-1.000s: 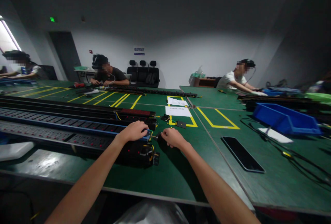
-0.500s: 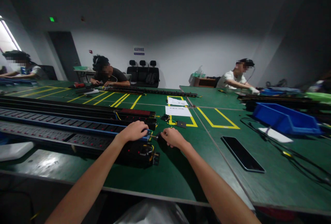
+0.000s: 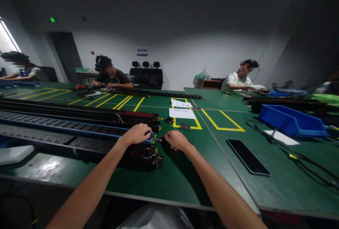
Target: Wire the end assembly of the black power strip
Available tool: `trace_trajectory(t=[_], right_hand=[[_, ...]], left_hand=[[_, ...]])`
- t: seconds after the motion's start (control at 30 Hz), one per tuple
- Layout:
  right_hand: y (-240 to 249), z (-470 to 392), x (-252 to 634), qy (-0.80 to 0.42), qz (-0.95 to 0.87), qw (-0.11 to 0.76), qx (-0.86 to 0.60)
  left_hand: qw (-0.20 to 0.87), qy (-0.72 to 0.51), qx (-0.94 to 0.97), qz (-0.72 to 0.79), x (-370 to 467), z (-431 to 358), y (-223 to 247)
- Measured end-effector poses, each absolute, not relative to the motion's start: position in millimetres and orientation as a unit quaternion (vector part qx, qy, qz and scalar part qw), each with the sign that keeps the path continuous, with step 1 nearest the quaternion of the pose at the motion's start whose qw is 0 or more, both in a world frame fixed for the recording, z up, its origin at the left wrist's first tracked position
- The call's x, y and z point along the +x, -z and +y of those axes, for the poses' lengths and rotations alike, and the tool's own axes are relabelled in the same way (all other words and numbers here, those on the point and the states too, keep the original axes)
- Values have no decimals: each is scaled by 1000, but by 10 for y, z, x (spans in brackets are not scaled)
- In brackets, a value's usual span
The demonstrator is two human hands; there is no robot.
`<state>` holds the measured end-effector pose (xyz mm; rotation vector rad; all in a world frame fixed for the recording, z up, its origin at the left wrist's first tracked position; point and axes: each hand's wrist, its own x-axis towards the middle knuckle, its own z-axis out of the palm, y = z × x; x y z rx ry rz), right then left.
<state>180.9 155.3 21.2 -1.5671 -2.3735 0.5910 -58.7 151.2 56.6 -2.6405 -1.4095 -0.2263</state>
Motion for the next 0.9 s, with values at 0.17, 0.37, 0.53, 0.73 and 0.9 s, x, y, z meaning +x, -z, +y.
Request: trace_trajectory(t=[0.17, 0.37, 0.53, 0.73, 0.9], right_hand=[[-210, 1554, 1812, -197, -812, 118, -536], [-207, 1549, 1809, -201, -810, 119, -537], [-212, 1550, 1807, -204, -810, 120, -537], [-219, 1546, 1808, -205, -812, 124, -533], [-214, 1545, 1809, -203, -811, 124, -534]], left_hand=[[71, 74, -878, -467, -585, 1507, -570], [74, 79, -880, -462, -597, 1533, -541], [70, 81, -880, -462, -602, 1534, -541], [71, 79, -879, -465, -594, 1524, -554], [66, 75, -877, -469, -582, 1504, -577]])
